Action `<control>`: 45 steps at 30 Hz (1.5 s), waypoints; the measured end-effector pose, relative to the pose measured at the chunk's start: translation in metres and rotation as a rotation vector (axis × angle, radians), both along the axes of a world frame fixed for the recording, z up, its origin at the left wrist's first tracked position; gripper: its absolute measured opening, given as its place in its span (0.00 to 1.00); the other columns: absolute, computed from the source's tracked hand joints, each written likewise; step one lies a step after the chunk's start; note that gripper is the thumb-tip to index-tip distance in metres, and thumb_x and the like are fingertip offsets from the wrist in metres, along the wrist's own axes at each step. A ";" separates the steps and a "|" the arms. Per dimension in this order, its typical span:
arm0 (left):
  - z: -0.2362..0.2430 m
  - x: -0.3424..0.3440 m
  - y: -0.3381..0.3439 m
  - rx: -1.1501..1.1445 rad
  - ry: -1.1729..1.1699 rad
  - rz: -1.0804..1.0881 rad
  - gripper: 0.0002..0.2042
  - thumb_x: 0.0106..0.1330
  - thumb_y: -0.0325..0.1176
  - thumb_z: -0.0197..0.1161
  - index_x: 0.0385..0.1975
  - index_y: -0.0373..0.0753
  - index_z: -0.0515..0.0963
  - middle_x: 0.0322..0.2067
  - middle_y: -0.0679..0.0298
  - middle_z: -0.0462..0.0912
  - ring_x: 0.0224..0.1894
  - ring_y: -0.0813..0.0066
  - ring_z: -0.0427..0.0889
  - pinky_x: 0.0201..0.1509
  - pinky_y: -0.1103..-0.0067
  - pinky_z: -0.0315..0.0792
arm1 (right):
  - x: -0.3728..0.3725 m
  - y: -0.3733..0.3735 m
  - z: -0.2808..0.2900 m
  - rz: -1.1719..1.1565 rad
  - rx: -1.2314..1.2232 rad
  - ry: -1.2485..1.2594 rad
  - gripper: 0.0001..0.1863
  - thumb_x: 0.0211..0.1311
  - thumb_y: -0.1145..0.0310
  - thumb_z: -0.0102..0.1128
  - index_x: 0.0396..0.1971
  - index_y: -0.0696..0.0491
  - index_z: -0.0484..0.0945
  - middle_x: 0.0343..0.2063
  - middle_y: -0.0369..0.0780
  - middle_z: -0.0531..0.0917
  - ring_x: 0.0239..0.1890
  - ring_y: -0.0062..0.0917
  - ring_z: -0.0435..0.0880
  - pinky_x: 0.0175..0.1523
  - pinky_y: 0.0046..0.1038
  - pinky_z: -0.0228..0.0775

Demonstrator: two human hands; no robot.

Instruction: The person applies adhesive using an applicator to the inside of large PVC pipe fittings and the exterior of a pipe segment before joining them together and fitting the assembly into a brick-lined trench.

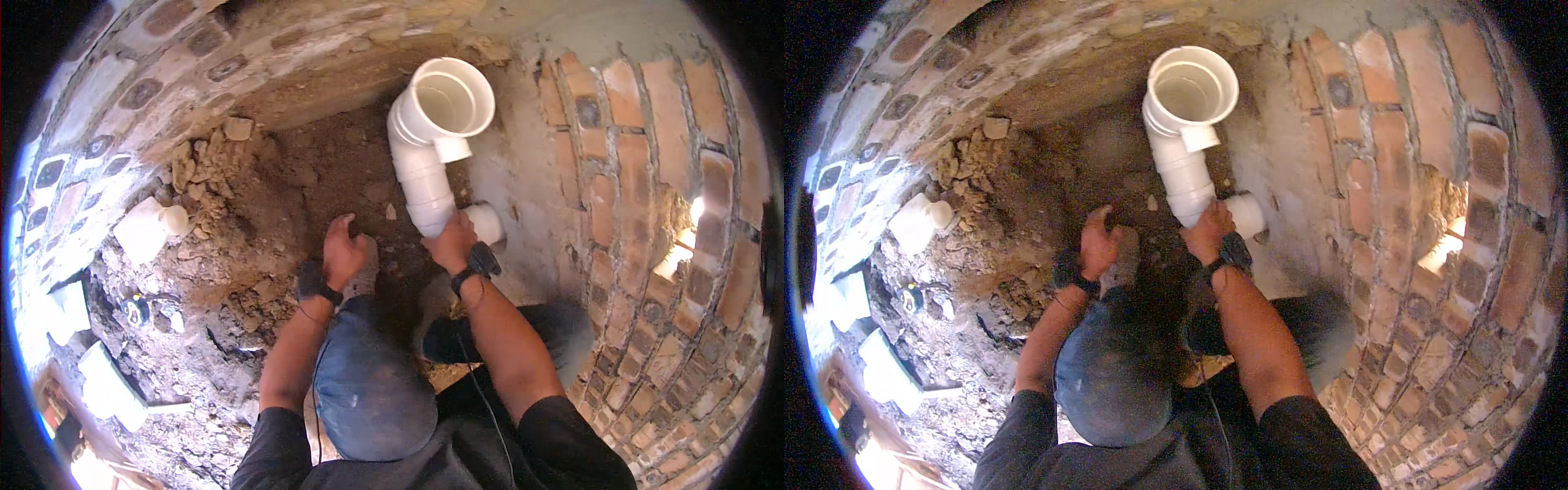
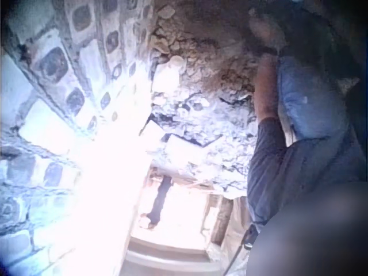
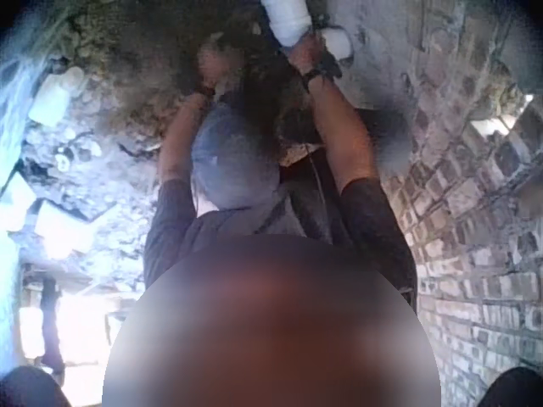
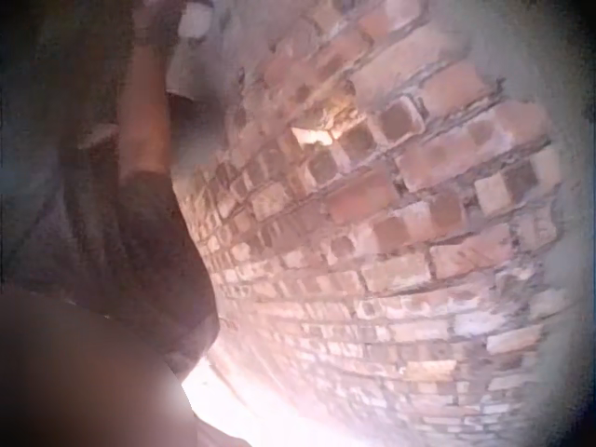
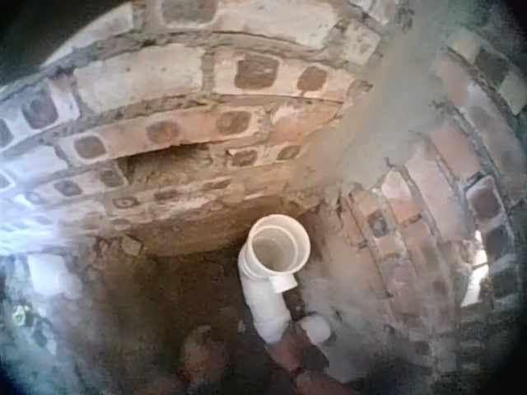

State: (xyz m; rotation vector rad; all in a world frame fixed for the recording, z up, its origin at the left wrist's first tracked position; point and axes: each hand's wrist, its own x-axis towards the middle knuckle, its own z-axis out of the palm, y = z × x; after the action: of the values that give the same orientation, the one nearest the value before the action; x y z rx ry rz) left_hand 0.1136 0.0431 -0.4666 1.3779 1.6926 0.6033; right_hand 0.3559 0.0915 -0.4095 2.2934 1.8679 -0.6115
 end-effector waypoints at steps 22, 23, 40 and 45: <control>0.022 0.034 0.074 0.037 0.588 -0.057 0.46 0.55 0.38 0.68 0.69 0.23 0.50 0.67 0.31 0.53 0.68 0.32 0.54 0.71 0.50 0.53 | 0.008 0.085 -0.047 -0.114 -0.031 0.470 0.54 0.24 0.57 0.87 0.57 0.58 0.68 0.56 0.55 0.74 0.57 0.48 0.76 0.61 0.44 0.68; 0.018 0.042 0.079 0.047 0.585 -0.068 0.46 0.55 0.38 0.68 0.69 0.23 0.50 0.67 0.31 0.53 0.68 0.32 0.54 0.71 0.50 0.53 | 0.012 0.084 -0.050 -0.113 -0.017 0.436 0.54 0.25 0.57 0.86 0.58 0.58 0.67 0.55 0.54 0.76 0.56 0.48 0.77 0.60 0.43 0.70; -0.045 0.052 0.091 0.395 0.142 -0.019 0.31 0.60 0.28 0.61 0.65 0.29 0.62 0.67 0.40 0.62 0.69 0.43 0.60 0.74 0.56 0.51 | -0.006 0.050 -0.008 -0.201 0.200 0.177 0.48 0.42 0.59 0.78 0.62 0.65 0.64 0.59 0.59 0.71 0.62 0.54 0.69 0.68 0.44 0.60; -0.007 0.039 0.079 0.241 0.138 -0.004 0.29 0.58 0.27 0.62 0.63 0.32 0.67 0.66 0.43 0.63 0.68 0.43 0.62 0.72 0.60 0.57 | 0.011 0.079 0.047 -0.434 0.515 0.464 0.40 0.51 0.63 0.72 0.60 0.69 0.65 0.57 0.60 0.72 0.61 0.52 0.71 0.68 0.43 0.62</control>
State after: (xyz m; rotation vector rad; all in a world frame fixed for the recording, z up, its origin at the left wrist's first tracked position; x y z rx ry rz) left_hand 0.1529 0.1226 -0.4733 1.6245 1.7689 0.7443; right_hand 0.3664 0.1701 -0.3622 3.1724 1.8780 -0.8558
